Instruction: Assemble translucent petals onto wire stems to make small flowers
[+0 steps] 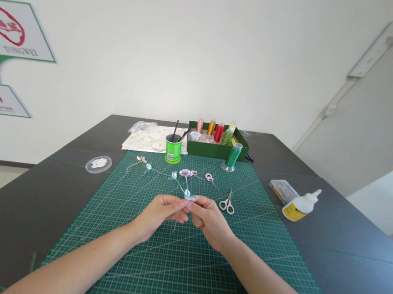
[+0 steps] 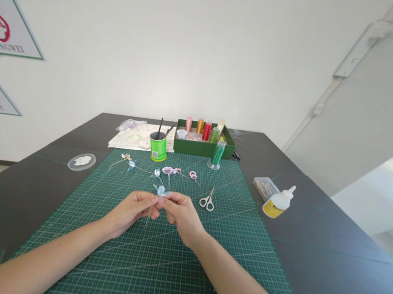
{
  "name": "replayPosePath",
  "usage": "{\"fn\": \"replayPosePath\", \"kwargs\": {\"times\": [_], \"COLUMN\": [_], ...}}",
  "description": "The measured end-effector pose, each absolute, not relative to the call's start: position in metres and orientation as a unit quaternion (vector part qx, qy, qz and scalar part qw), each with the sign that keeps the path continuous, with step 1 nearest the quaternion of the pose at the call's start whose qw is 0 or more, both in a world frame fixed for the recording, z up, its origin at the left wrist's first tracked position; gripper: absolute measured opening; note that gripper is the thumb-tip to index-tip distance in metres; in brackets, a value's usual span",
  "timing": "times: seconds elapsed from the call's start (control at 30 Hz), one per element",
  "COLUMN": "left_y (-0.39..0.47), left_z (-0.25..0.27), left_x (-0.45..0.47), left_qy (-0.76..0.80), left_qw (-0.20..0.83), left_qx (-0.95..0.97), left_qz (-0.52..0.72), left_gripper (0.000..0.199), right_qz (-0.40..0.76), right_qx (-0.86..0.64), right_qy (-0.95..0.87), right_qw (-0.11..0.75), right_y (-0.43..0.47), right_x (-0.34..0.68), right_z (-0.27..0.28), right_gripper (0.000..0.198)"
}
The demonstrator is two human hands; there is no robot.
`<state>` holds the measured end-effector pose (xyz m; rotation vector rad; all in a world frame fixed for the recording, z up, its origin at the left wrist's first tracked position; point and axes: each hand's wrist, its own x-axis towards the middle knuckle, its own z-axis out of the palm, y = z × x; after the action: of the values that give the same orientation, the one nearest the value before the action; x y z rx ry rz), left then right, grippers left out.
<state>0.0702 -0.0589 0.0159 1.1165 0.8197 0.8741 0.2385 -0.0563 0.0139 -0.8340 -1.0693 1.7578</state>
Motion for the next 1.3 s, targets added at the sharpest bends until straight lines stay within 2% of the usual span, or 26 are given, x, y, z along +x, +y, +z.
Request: {"fn": "replayPosePath", "kwargs": {"times": [0.37,0.73,0.97,1.3], "left_y": [-0.062,-0.060,-0.056,-0.050], "left_z": [0.020,0.024,0.023,0.018], "left_x": [0.073,0.073,0.069,0.065], "left_qy": [0.397,0.444,0.466,0.491], "left_qw": [0.665,0.562,0.537,0.522], "left_qx": [0.490,0.531,0.527,0.525], "left_qz": [0.400,0.454,0.466,0.459], "left_gripper": [0.032,0.029,0.028,0.025], "right_qz": [0.697,0.651,0.556,0.430], "right_qx": [-0.351,-0.397,-0.453,-0.461], "right_qy": [-0.426,-0.438,-0.518,-0.642], "right_qw": [0.457,0.476,0.466,0.436], "right_y": [-0.055,-0.054,-0.054,-0.055], "right_x": [0.241,0.239,0.242,0.247], "right_z": [0.014,0.009,0.013,0.013], "right_gripper": [0.024,0.028,0.027,0.024]}}
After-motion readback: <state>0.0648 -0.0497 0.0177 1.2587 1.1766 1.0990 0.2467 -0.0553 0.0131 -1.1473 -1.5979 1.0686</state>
